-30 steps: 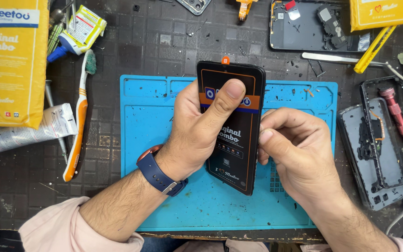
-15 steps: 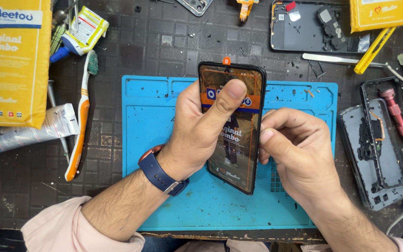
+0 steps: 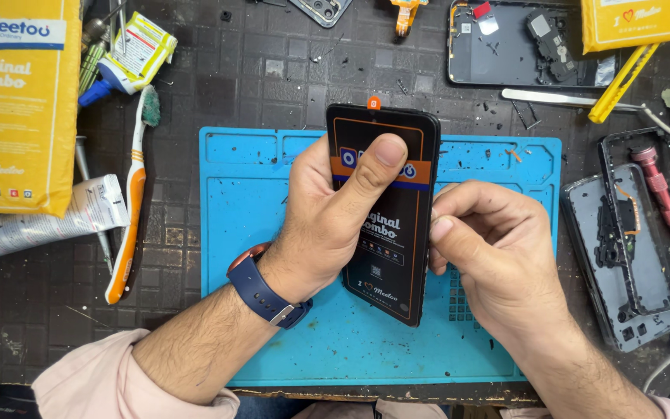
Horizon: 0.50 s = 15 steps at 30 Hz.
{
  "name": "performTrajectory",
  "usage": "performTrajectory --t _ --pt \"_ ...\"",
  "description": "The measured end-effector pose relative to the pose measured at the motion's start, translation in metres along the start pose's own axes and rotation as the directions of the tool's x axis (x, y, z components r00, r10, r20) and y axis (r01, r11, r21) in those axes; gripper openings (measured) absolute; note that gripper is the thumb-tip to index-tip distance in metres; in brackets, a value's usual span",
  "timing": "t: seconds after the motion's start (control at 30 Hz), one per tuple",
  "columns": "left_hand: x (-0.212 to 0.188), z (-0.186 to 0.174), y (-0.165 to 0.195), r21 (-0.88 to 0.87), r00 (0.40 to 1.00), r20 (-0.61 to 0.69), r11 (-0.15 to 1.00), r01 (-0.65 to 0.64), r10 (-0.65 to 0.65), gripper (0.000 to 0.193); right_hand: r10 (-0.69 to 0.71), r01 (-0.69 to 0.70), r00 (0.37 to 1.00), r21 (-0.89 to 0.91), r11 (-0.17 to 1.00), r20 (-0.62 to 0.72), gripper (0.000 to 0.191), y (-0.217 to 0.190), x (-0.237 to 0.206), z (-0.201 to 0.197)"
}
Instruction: The person peels the protective film off a new phone screen, aligns and presses the screen onto the phone frame, then opens the phone, removes internal components by hand and with tweezers, and uses a screwdriver to unscrew parts from the disassembled phone on a blue repair mat.
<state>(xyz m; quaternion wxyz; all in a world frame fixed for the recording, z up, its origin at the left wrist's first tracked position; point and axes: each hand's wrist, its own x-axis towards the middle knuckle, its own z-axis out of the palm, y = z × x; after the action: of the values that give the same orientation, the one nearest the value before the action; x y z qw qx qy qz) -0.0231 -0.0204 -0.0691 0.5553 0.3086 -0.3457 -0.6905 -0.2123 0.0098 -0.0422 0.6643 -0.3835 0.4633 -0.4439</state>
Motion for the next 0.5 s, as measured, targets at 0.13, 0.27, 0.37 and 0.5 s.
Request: performTrajectory --t 0.13,0.27,0.37,0.5 --pt "-0.0014 -0.0012 -0.0003 -0.015 1.000 0.008 1.000 0.010 -0.010 0.037 0.008 -0.008 1.000 0.002 1.000 0.003 0.009 -0.0003 -0.0006 -0.0009" --pt "0.0003 -0.0005 -0.0015 0.013 1.000 0.003 1.000 -0.010 0.010 0.037 0.016 -0.016 1.000 -0.011 1.000 -0.018 0.008 -0.0009 0.0000 -0.0018" --pt "0.0001 0.0002 -0.0014 0.010 1.000 -0.006 1.000 -0.004 0.004 0.037 0.014 -0.014 1.000 -0.012 1.000 -0.017 0.007 -0.0017 -0.0002 -0.0018" --pt "0.0001 0.0004 -0.0024 -0.003 1.000 0.000 1.000 -0.002 0.002 0.038 0.014 -0.014 1.000 -0.003 1.000 -0.002 0.007 -0.0012 -0.0012 -0.0036"
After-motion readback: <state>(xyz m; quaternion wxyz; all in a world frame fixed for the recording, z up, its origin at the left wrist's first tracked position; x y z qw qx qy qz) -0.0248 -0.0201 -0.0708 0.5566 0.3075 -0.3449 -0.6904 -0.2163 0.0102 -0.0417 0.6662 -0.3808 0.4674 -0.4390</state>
